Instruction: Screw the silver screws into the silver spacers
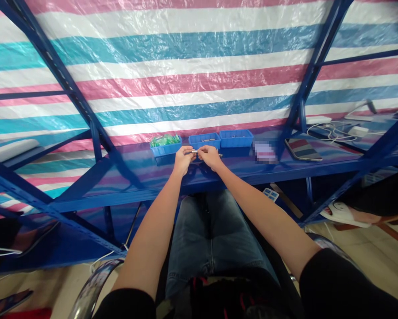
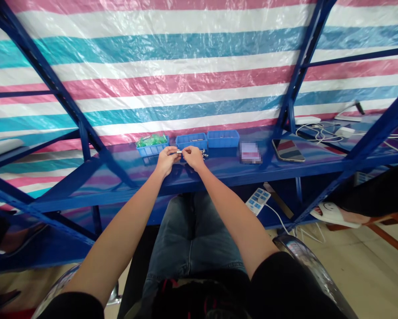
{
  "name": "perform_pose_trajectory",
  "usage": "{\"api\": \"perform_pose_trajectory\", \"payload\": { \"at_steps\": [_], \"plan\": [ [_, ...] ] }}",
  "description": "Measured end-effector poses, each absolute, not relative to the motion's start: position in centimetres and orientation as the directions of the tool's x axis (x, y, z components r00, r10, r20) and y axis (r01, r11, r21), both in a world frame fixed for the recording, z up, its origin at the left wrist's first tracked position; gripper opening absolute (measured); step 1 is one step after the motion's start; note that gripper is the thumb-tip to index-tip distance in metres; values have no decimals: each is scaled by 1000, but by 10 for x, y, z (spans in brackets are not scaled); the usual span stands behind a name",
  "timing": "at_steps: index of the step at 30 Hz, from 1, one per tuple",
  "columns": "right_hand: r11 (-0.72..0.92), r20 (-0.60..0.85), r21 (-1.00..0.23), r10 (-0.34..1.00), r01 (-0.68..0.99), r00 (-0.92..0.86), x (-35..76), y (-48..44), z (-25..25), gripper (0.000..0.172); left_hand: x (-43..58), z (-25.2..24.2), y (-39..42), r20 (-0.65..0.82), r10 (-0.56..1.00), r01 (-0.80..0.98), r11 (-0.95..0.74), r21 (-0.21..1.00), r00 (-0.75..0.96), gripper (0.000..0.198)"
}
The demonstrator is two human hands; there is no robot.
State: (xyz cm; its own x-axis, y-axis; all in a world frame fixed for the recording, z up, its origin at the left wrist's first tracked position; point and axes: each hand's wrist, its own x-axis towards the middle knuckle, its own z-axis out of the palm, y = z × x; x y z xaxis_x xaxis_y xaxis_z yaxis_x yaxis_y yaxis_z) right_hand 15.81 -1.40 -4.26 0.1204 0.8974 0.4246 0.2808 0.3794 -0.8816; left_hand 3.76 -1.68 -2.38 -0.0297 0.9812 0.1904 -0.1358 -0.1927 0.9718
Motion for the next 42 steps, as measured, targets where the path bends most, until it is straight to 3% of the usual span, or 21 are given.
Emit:
{"api": "perform_pose_trajectory", "payload": {
  "at_steps": [8, 14, 19, 25, 33, 36, 39, 42],
  "plan": [
    [496, 551, -786, 833, 370, 54, 155, -27, -32, 12, 38, -26, -13, 169, 985, -147, -174, 974, -47, 6],
    [514, 544, -789, 839, 335, -5, 153, -27, -36, 12, 33, -23, -13, 187, 982, -161, -188, 969, -22, 26],
    [411, 441, -879, 894, 242, 80, 154, -16, -43, 14, 33, -26, -13, 272, 961, -86, -275, 958, -44, 38],
    [356, 377, -914, 922, 192, 84, 154, -14, -45, 16, 35, -28, -13, 422, 904, 81, -417, 905, -64, 41],
    [379, 396, -912, 914, 156, 94, 158, -18, -40, 9, 41, -23, -28, 556, 829, 247, -551, 797, 56, 43],
    [366, 374, -926, 921, 90, 105, 157, -17, -39, 6, 39, -25, -26, 533, 846, 269, -512, 816, -6, 33],
    [373, 375, -927, 921, 39, 103, 157, -16, -38, 7, 35, -28, -21, 448, 893, 248, -426, 870, -38, 9],
    [402, 403, -915, 910, 23, 102, 157, -16, -38, 10, 32, -29, -17, 359, 933, 181, -352, 918, -7, 15]
  ]
}}
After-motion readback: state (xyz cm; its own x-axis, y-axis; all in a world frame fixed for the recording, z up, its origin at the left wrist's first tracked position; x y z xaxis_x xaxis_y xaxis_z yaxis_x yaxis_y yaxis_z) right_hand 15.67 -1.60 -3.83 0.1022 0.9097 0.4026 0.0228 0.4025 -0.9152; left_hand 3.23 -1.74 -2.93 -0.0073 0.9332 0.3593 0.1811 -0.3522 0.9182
